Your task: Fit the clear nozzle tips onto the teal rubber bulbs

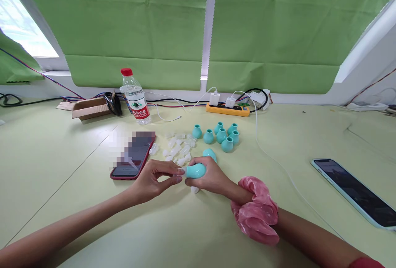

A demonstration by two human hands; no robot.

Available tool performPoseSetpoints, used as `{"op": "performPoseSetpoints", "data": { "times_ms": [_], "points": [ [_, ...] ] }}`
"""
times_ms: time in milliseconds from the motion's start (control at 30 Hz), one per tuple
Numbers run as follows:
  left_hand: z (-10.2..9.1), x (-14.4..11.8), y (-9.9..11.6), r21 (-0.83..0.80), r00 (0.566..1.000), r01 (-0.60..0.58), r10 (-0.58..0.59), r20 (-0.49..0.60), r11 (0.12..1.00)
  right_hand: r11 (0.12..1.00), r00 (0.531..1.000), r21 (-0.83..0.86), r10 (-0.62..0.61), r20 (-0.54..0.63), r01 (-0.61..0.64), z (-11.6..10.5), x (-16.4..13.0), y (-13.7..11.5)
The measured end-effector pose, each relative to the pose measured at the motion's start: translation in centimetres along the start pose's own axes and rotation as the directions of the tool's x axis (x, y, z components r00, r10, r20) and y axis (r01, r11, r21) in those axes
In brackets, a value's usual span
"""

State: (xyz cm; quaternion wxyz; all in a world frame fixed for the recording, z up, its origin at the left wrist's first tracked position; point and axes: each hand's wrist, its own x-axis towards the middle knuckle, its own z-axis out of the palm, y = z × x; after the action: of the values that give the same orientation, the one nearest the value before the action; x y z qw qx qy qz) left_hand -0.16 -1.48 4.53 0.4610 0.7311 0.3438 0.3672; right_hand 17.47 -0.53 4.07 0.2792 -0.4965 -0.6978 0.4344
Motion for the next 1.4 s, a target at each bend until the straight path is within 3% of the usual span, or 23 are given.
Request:
{"op": "performPoseSetpoints", "data": {
  "times_ms": [133,367,433,533,633,733,833,967,1100,1200,1300,1400],
  "points": [
    [-0.1,0.0,0.0,0.046,0.998,-0.057,0.055,0.036,0.997,0.997,0.994,0.049,0.059,0.088,-0.064,-0.1,0.0,0.1],
    [-0.2,0.0,-0.2,0.161,0.986,-0.164,0.156,0.057,0.973,0.997,0.991,0.071,0.025,0.129,-0.035,-0.2,0.1,0.1],
    [-0.5,0.1,-0.2,0.197,0.974,-0.227,0.223,0.043,0.954,0.994,0.994,0.112,0.002,0.109,-0.014,-0.1,0.3,0.2],
    [-1.4,0.8,-0.4,0.317,0.954,-0.282,0.299,-0.007,0.906,0.976,1.000,0.216,0.020,-0.016,-0.016,0.1,0.6,0.8],
    [-2.3,1.4,-1.2,0.557,0.935,-0.282,0.355,-0.024,0.781,0.949,0.991,0.316,0.034,-0.127,0.008,0.5,0.8,1.8],
    [-2.3,1.6,-2.5,0.812,0.938,-0.247,0.342,0.062,0.529,0.934,0.976,0.351,0.009,-0.216,0.069,1.3,0.7,2.5],
    [-1.5,1.3,-3.4,0.921,0.956,-0.217,0.262,0.133,0.322,0.942,0.962,0.321,-0.005,-0.273,0.095,2.0,0.2,2.8],
    [-0.6,1.0,-4.0,0.940,0.956,-0.229,0.239,0.169,0.253,0.973,0.953,0.148,-0.130,-0.273,0.175,2.2,-0.2,2.8],
    [-0.6,0.9,-4.2,0.912,0.930,-0.288,0.311,0.193,0.294,0.974,0.940,0.035,-0.207,-0.272,0.224,2.0,-0.4,2.6],
    [-0.8,0.9,-3.8,0.831,0.925,-0.315,0.344,0.162,0.458,0.978,0.950,0.033,-0.193,-0.245,0.207,1.9,-0.5,2.5],
    [-1.2,1.1,-3.1,0.677,0.939,-0.244,0.344,-0.013,0.694,0.980,0.943,-0.007,-0.194,-0.271,0.199,2.0,-0.7,2.4],
    [-1.6,1.3,-2.2,0.431,0.949,-0.104,0.219,-0.226,0.896,0.974,0.934,-0.070,-0.228,-0.275,0.218,1.9,-0.7,2.3]
  ]
}}
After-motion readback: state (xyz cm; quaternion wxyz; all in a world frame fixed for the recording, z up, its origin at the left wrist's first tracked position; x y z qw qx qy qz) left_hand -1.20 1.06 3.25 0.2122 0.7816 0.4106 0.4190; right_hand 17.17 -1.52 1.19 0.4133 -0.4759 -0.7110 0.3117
